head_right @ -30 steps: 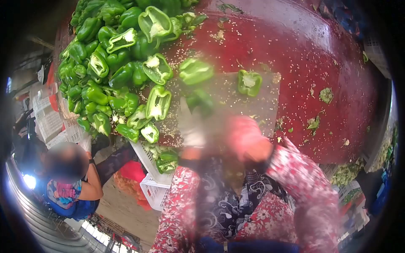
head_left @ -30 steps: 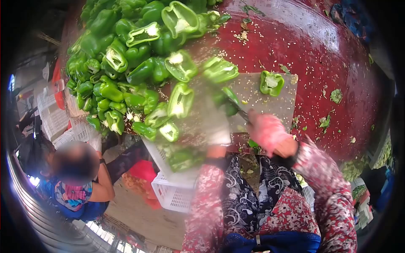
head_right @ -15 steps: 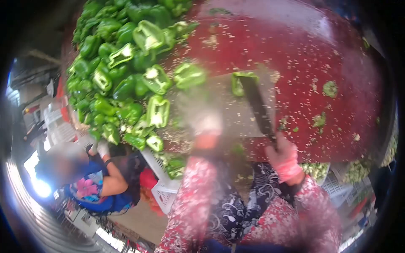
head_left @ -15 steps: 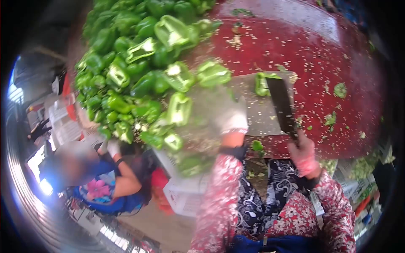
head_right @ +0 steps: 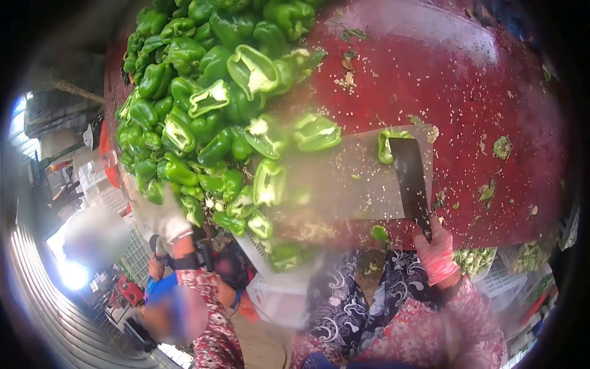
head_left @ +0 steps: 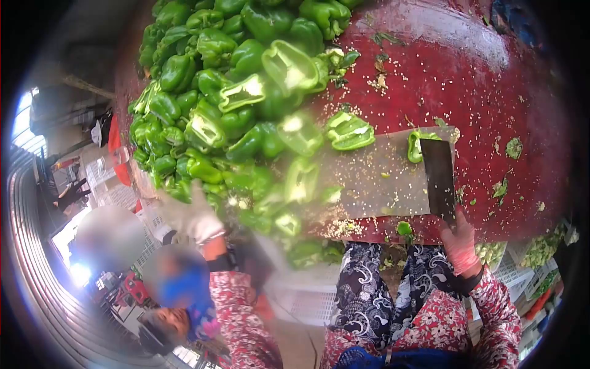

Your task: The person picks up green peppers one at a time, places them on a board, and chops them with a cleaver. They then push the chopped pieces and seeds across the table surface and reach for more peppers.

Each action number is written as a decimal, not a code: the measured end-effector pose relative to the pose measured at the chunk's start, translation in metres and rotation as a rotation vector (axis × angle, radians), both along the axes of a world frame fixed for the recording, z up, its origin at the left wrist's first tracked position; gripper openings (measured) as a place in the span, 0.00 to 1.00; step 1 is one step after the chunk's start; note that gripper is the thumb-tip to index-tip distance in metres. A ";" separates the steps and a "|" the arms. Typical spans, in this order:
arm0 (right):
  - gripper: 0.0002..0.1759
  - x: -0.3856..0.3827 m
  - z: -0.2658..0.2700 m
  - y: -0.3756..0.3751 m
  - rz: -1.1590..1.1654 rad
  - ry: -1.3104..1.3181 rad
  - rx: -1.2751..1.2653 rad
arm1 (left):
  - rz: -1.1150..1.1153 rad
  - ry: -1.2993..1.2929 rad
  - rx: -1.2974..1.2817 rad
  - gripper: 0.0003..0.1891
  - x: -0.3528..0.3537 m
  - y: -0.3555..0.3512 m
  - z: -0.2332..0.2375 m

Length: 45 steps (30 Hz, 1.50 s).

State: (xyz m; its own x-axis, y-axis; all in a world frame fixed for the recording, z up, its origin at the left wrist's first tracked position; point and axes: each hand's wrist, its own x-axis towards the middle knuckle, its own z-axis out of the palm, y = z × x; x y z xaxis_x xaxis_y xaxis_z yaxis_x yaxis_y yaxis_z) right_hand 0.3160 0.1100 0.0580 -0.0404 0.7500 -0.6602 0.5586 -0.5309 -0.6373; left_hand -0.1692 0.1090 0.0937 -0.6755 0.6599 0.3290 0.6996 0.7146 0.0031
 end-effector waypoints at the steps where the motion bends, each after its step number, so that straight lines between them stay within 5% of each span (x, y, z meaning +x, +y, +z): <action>1: 0.16 -0.005 0.002 0.002 -0.006 -0.008 0.007 | -0.002 0.054 0.040 0.31 -0.002 0.019 0.009; 3: 0.15 -0.011 0.008 0.005 0.022 -0.071 -0.044 | -0.012 0.093 0.078 0.31 -0.003 0.049 0.001; 5: 0.14 -0.015 0.014 0.006 0.037 -0.107 -0.065 | -0.125 -0.228 0.182 0.26 0.017 0.083 -0.027; 8: 0.13 -0.029 0.016 0.006 0.007 -0.051 -0.082 | -0.629 -0.288 0.118 0.12 0.060 0.127 -0.066; 14: 0.13 -0.034 -0.008 -0.013 -0.168 0.133 0.004 | -0.480 0.011 -0.588 0.24 0.096 0.167 -0.122; 18: 0.13 -0.022 -0.002 -0.012 -0.081 0.049 -0.142 | -0.342 -0.078 -0.543 0.39 0.105 0.164 -0.121; 21: 0.14 -0.020 -0.001 -0.012 -0.088 0.091 -0.174 | -0.204 -0.133 -0.731 0.41 0.108 0.165 -0.101; 25: 0.14 -0.009 -0.013 -0.021 -0.186 0.236 -0.093 | -0.276 -0.117 -0.629 0.38 0.103 0.135 -0.094; 28: 0.14 0.002 -0.010 -0.018 -0.178 0.221 -0.157 | -0.476 -0.354 -0.144 0.38 0.099 0.099 -0.067; 29: 0.12 0.003 -0.008 -0.013 -0.172 0.208 -0.151 | -0.175 -0.753 0.097 0.39 0.105 0.089 -0.055; 33: 0.12 -0.008 -0.001 0.000 -0.148 0.282 -0.048 | -0.167 -1.385 0.540 0.41 0.055 0.044 -0.016; 35: 0.12 -0.010 -0.003 0.000 -0.134 0.288 -0.052 | -0.203 -1.504 0.473 0.41 0.074 0.036 0.005; 39: 0.12 -0.027 0.010 0.007 -0.073 0.254 -0.099 | -0.114 -1.304 0.211 0.38 0.115 0.016 -0.016; 40: 0.14 -0.021 0.004 0.005 0.095 0.176 -0.125 | -0.103 -1.120 0.116 0.37 0.117 0.011 -0.019; 43: 0.11 -0.020 -0.005 0.000 0.010 0.236 -0.004 | 0.085 -0.620 0.058 0.35 0.115 0.014 -0.010; 45: 0.12 -0.012 -0.015 -0.005 0.085 0.185 0.026 | -0.008 -0.054 -0.359 0.36 0.070 0.009 -0.003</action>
